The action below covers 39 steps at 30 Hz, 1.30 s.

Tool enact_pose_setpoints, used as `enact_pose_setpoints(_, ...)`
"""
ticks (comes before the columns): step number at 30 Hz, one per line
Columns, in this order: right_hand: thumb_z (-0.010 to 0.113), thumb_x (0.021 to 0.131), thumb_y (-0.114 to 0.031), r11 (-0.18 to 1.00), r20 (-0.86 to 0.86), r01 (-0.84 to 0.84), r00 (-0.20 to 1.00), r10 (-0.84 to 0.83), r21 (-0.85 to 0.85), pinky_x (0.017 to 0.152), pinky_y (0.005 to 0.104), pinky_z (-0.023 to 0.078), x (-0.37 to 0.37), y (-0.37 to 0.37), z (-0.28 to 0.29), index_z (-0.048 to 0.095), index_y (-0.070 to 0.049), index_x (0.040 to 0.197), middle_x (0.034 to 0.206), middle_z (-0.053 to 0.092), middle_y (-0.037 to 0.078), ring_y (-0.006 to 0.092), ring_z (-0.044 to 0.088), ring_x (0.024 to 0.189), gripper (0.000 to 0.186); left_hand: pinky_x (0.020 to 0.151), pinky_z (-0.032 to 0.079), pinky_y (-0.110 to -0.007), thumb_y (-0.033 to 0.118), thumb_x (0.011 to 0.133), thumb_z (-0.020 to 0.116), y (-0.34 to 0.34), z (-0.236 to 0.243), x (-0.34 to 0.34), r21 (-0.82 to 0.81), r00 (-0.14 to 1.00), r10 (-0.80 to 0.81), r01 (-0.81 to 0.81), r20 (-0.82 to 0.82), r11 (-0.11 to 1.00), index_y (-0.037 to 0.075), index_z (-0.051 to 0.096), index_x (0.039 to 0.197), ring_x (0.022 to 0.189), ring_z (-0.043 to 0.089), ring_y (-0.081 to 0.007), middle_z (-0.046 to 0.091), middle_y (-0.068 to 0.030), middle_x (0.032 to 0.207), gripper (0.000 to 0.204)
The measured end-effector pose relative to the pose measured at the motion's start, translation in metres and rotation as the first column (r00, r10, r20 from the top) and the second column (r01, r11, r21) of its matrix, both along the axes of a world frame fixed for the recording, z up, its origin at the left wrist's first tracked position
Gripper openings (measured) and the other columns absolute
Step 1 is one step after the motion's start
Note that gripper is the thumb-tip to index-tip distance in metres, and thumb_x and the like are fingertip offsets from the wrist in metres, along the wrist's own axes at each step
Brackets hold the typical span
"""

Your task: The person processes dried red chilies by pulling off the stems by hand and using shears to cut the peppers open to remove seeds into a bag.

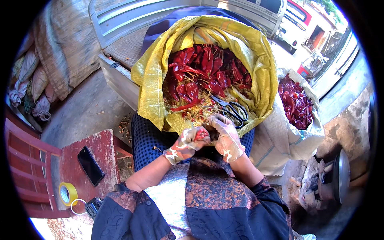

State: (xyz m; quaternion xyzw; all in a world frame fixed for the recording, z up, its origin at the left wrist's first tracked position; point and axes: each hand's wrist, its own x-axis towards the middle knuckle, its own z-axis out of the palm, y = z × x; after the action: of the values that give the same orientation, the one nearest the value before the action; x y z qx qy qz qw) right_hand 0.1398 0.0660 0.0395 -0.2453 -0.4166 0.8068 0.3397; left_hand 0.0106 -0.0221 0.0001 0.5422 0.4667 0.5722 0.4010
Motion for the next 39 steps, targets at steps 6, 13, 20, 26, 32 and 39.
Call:
enact_pose_setpoints(6,0.06,0.083,-0.011,0.674,0.442,-0.23,0.883,-0.158,0.702,0.057,0.025,0.043,0.025,0.009,0.024,0.06,-0.002,0.09,0.072,0.058,0.005,0.0131,0.055,0.064,0.011,0.061,0.04,-0.022,0.011,0.078,0.061,0.005,0.009,-0.007,-0.041,0.96,-0.06,0.074,0.272,0.996,0.006,0.057,0.09,0.069,0.047,-0.0092,0.053,0.0004,0.075,0.014)
enact_pose_setpoints(13,0.057,0.075,-0.004,0.088,0.386,-0.442,0.65,-0.654,0.893,0.078,0.0383,0.047,0.06,0.05,0.035,0.057,-0.001,0.102,0.095,0.061,0.018,0.033,0.059,0.09,0.027,0.046,0.03,-0.022,0.022,0.058,0.061,0.006,-0.002,-0.011,-0.079,0.9,-0.091,0.137,0.426,0.987,0.002,0.048,0.1,0.054,0.041,-0.0092,0.046,-0.0021,0.07,0.048)
enact_pose_setpoints(20,0.064,0.07,-0.016,0.168,0.645,-0.823,0.281,-0.71,0.543,0.073,0.0429,0.049,0.048,0.112,0.015,0.054,-0.002,0.108,0.084,0.063,0.02,0.0363,0.062,0.082,0.042,0.048,0.03,-0.02,0.022,0.071,0.057,0.005,-0.007,-0.012,-0.119,0.874,-0.163,0.242,0.458,0.963,0.005,0.051,0.103,0.056,0.044,-0.0081,0.052,-0.0014,0.075,0.037)
enact_pose_setpoints(26,0.061,0.075,-0.026,0.146,0.644,-0.881,0.208,-0.737,0.451,0.069,0.0439,0.048,0.034,0.117,0.022,0.059,-0.004,0.091,0.077,0.063,0.02,0.0367,0.062,0.078,0.027,0.052,0.04,-0.016,0.03,0.08,0.062,-0.002,0.004,-0.017,-0.15,0.918,-0.156,0.223,0.363,0.963,0.003,0.055,0.11,0.064,0.056,-0.006,0.064,-0.0046,0.089,0.041)
enact_pose_setpoints(32,0.059,0.081,-0.029,0.33,0.825,-0.805,0.313,-0.47,0.493,0.053,0.0347,0.041,0.103,0.152,0.024,0.056,-0.004,0.081,0.064,0.055,0.009,0.0211,0.053,0.058,0.025,0.063,0.047,-0.017,0.003,0.076,0.048,-0.001,0.016,-0.019,-0.108,0.907,-0.083,0.139,0.412,0.984,0.001,0.059,0.11,0.074,0.058,-0.007,0.063,-0.0055,0.091,0.036)
enact_pose_setpoints(39,0.059,0.088,-0.038,0.763,0.436,-0.645,0.675,0.595,-0.044,0.054,0.0194,0.039,0.116,0.053,0.06,0.05,0.005,0.104,0.076,0.052,0.001,0.0068,0.05,0.066,0.047,0.068,0.044,-0.02,0.033,0.082,0.062,0.005,-0.014,-0.029,0.036,0.942,-0.013,0.0,0.335,0.999,-0.003,0.058,0.108,0.077,0.055,-0.0095,0.06,-0.0044,0.089,0.044)
